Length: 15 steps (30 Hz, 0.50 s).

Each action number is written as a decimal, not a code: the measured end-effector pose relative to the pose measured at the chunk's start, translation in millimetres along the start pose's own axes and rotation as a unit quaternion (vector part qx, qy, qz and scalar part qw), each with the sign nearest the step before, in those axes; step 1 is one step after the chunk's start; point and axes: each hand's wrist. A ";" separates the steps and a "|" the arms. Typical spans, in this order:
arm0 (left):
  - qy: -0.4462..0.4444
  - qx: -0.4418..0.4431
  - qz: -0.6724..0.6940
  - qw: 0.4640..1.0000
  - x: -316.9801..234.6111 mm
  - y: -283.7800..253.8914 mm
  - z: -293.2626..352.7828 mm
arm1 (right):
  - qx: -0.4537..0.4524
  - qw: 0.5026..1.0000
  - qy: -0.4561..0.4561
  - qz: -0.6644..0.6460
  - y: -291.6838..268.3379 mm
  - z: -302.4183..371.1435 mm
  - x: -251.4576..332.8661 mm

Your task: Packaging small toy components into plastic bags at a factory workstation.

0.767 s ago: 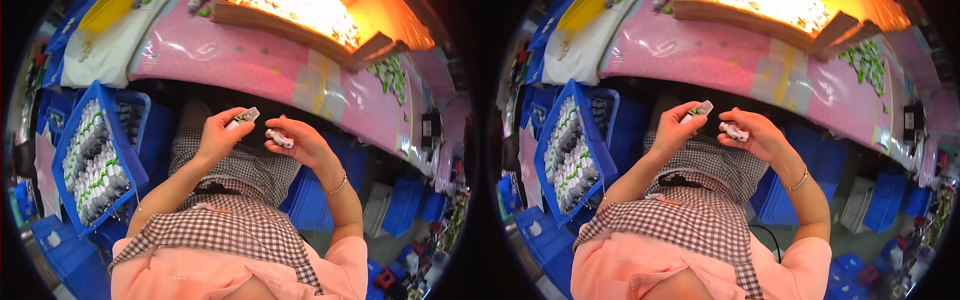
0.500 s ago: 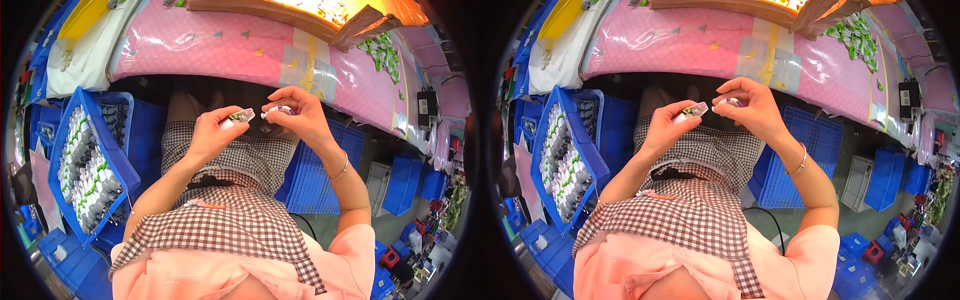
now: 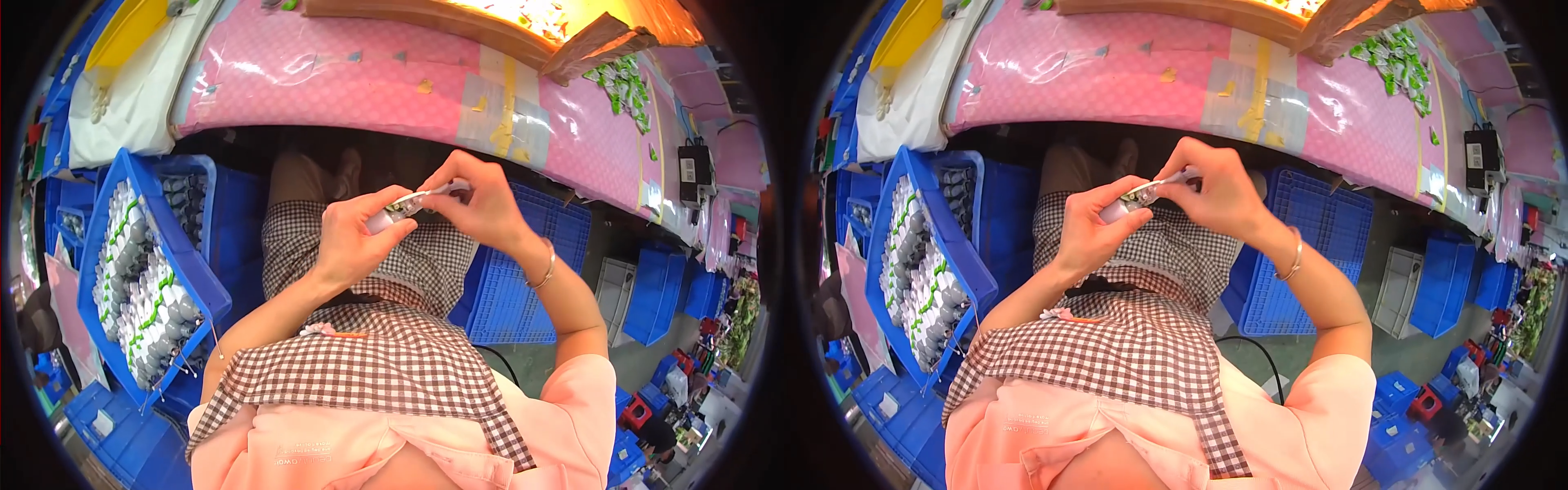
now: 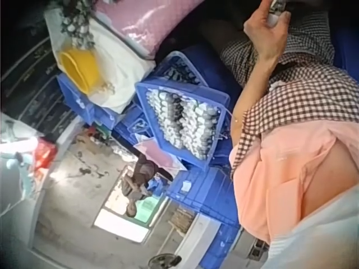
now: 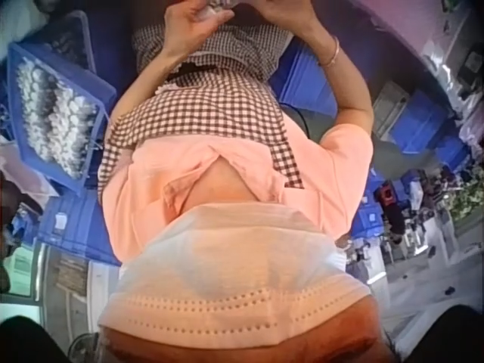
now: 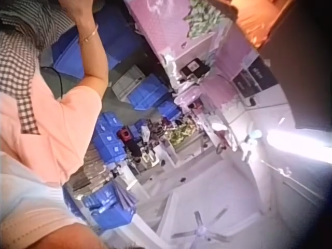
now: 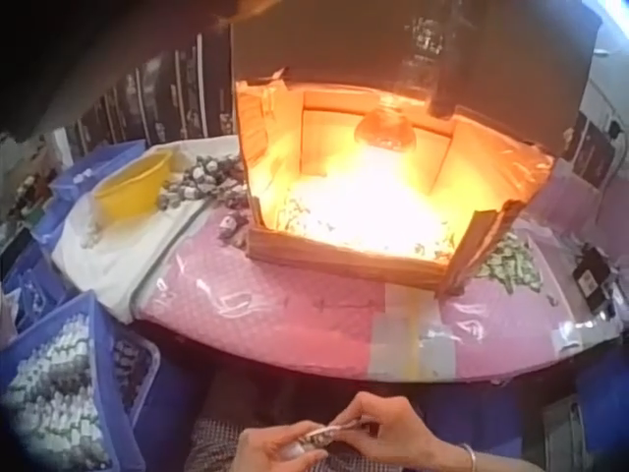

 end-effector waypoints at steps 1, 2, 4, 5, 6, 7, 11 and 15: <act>0.043 -0.042 -0.010 0.998 3.0 3.8 -1.7 | -0.034 0.997 -0.057 0.049 6.9 4.2 1.5; 0.094 -0.079 -0.020 0.992 3.0 7.2 -6.5 | -0.073 0.985 -0.116 0.106 11.3 7.5 2.2; 0.090 -0.040 -0.017 0.995 1.7 11.3 -13.2 | -0.054 0.982 -0.136 0.123 3.9 13.2 -5.6; 0.053 -0.003 0.025 0.998 5.8 15.2 -13.6 | -0.052 0.988 -0.115 0.086 -10.8 11.3 1.6; 0.008 0.023 0.072 0.997 11.2 17.8 -13.5 | -0.049 0.993 -0.094 0.043 -23.9 9.7 9.9; -0.016 0.011 0.162 0.987 13.4 19.5 -11.9 | -0.054 0.995 0.051 -0.068 -53.7 11.0 19.3; -0.070 0.023 0.267 0.961 6.6 -6.1 -22.4 | -0.451 0.862 0.054 0.226 -231.6 57.6 -55.1; -0.058 -0.012 0.280 0.958 7.6 -11.4 -26.7 | -0.456 0.746 0.015 0.485 -304.8 54.7 -111.5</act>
Point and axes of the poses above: each hand's wrist, its own z-axis away from the middle knuckle, its own y-axis out of the palm, x = y × z, and after that the axes turned 15 degrees about -y, right-handed
